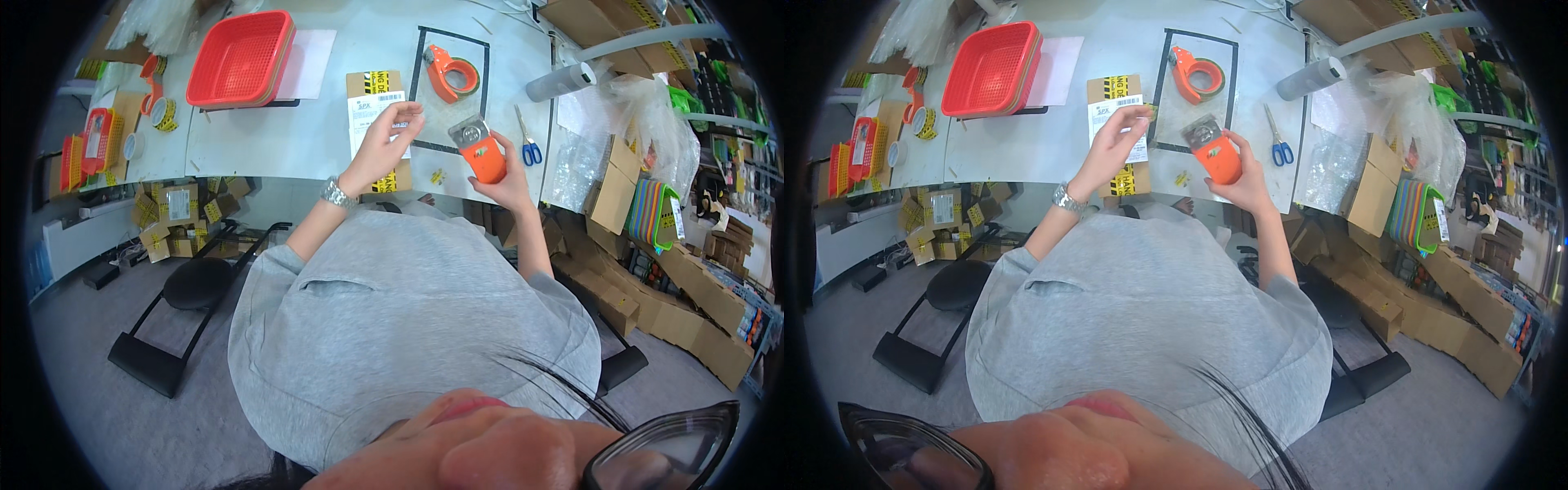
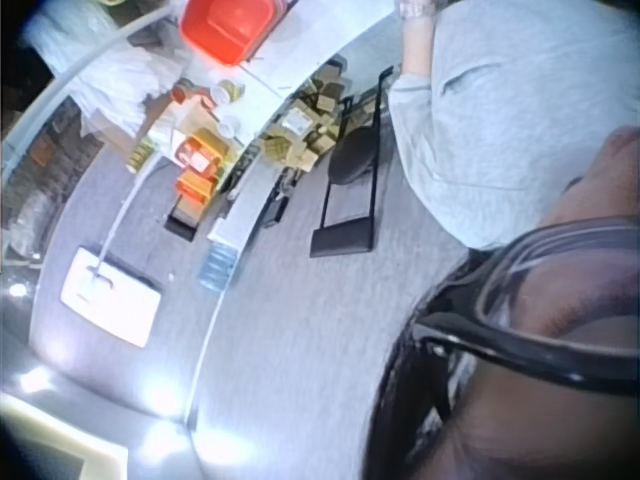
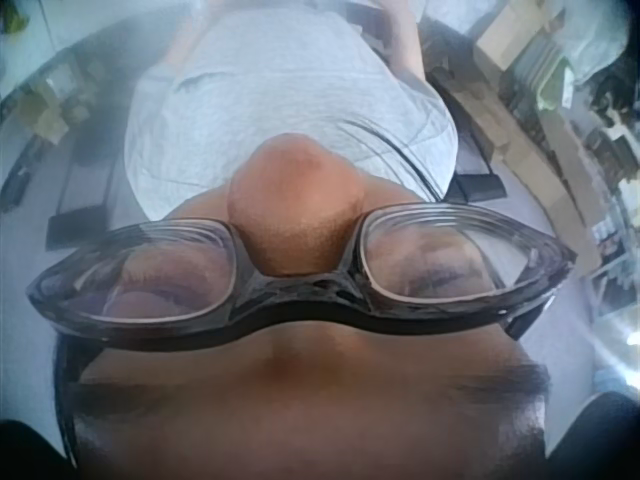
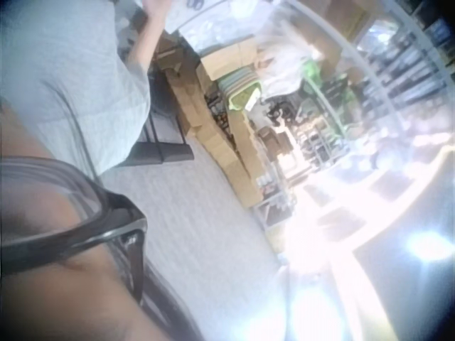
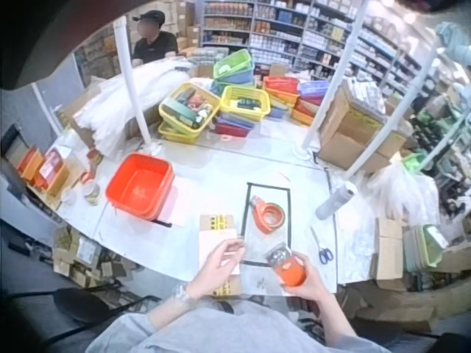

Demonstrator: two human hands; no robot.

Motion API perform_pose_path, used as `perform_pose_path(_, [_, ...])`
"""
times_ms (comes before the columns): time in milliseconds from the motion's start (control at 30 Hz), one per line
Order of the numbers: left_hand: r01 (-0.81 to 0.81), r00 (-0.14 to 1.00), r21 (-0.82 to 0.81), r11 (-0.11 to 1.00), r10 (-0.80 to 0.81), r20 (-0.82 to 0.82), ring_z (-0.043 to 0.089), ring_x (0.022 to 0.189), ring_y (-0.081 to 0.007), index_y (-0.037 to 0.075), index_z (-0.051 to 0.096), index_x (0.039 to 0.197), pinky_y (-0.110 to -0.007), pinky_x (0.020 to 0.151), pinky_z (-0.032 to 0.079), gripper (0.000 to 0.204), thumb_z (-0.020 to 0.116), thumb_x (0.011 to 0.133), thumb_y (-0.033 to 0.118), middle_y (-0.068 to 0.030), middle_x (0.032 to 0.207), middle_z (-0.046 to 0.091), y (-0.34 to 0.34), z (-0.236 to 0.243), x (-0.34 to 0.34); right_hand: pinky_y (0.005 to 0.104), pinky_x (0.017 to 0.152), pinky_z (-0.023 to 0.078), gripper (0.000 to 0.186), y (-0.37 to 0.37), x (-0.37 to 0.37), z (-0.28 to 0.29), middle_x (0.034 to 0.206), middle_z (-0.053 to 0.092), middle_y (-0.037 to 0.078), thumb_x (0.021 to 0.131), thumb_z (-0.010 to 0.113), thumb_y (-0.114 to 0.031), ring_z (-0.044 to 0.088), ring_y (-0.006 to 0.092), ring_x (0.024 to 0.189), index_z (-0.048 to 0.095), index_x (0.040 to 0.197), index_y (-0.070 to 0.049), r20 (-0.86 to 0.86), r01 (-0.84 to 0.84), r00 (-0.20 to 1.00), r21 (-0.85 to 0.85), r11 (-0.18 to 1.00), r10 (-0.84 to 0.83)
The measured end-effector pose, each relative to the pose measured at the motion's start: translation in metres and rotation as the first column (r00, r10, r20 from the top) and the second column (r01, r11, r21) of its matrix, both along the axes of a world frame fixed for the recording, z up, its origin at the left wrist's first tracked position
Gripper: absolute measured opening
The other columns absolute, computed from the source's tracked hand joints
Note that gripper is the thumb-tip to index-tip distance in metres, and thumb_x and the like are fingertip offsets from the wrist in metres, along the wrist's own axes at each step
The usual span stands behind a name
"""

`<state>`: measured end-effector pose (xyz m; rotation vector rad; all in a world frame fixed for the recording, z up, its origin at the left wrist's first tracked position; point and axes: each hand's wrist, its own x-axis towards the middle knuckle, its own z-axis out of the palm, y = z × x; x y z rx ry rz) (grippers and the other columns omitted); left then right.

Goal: The person seals a cardboard box with yellow tape, attaches a shipping label, and then wraps a small electronic item in bubble wrap using clear tape. The person works at a table in a warehouse environment.

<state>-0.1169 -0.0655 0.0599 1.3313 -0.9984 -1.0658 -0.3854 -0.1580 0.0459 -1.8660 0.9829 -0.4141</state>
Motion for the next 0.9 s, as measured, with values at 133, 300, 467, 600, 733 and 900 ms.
perform_pose_path(133, [0.206, 0.881, 0.126, 0.97, -0.128, -0.455, 0.061, 0.122, -0.0261, -0.003, 0.052, 0.137, -0.037, 0.103, 0.048, 0.051, 0.053, 0.104, 0.036, -0.0179, 0.127, 0.064, 0.002, 0.028, 0.013, 0.0362, 0.087, 0.052, 0.082, 0.006, 0.018, 0.058, 0.111, 0.067, 0.011, 0.062, 0.078, -0.009, 0.066, 0.0247, 0.096, 0.048, 0.139, -0.008, 0.135, -0.205, 0.962, -0.206, 0.957, 0.235])
perform_pose_path(300, [0.296, 0.918, 0.083, 0.951, -0.259, -0.3, 0.067, 0.111, -0.0226, -0.003, 0.055, 0.135, -0.035, 0.099, 0.053, 0.044, 0.049, 0.106, 0.029, -0.0164, 0.122, 0.068, 0.027, 0.054, 0.025, 0.0377, 0.082, 0.05, 0.076, 0.0, 0.03, 0.076, 0.104, 0.064, 0.013, 0.058, 0.076, -0.009, 0.062, 0.0306, 0.094, 0.057, 0.132, -0.007, -0.055, -0.331, 0.937, -0.462, 0.823, 0.346])
perform_pose_path(467, [0.118, 0.958, 0.041, 0.992, -0.103, -0.269, 0.069, 0.105, -0.0207, -0.005, 0.062, 0.126, -0.032, 0.094, 0.055, 0.036, 0.061, 0.101, 0.021, -0.0152, 0.116, 0.07, 0.03, 0.044, 0.019, 0.0419, 0.084, 0.047, 0.076, 0.0, 0.039, 0.063, 0.104, 0.062, 0.013, 0.058, 0.075, -0.01, 0.059, 0.0323, 0.096, 0.058, 0.132, -0.008, -0.011, -0.265, 0.948, -0.58, 0.77, 0.318])
perform_pose_path(600, [0.036, 0.959, 0.098, 0.994, -0.007, -0.285, 0.068, 0.099, -0.0144, -0.004, 0.066, 0.118, -0.028, 0.092, 0.054, 0.033, 0.062, 0.101, 0.024, -0.0094, 0.107, 0.071, 0.033, 0.032, 0.011, 0.0414, 0.089, 0.045, 0.077, 0.001, 0.044, 0.06, 0.102, 0.062, 0.012, 0.058, 0.075, -0.01, 0.059, 0.0314, 0.097, 0.058, 0.133, -0.009, 0.006, -0.252, 0.951, -0.572, 0.781, 0.311])
perform_pose_path(733, [0.034, 0.951, 0.091, 0.995, -0.005, -0.31, 0.065, 0.094, -0.0097, -0.002, 0.068, 0.111, -0.026, 0.088, 0.052, 0.032, 0.062, 0.101, 0.027, -0.0048, 0.101, 0.071, 0.033, 0.025, 0.007, 0.0399, 0.087, 0.044, 0.077, 0.001, 0.048, 0.063, 0.102, 0.062, 0.011, 0.058, 0.074, -0.01, 0.059, 0.0305, 0.096, 0.057, 0.134, -0.009, 0.014, -0.253, 0.947, -0.581, 0.774, 0.32])
perform_pose_path(900, [0.015, 0.901, 0.036, 0.999, 0.002, -0.434, 0.064, 0.09, -0.0072, -0.001, 0.069, 0.109, -0.025, 0.085, 0.051, 0.028, 0.064, 0.1, 0.026, -0.0027, 0.098, 0.071, 0.028, 0.016, 0.003, 0.0389, 0.086, 0.044, 0.077, 0.003, 0.051, 0.064, 0.1, 0.062, 0.011, 0.058, 0.073, -0.009, 0.059, 0.0298, 0.094, 0.058, 0.133, -0.009, 0.086, -0.218, 0.942, -0.577, 0.787, 0.324])
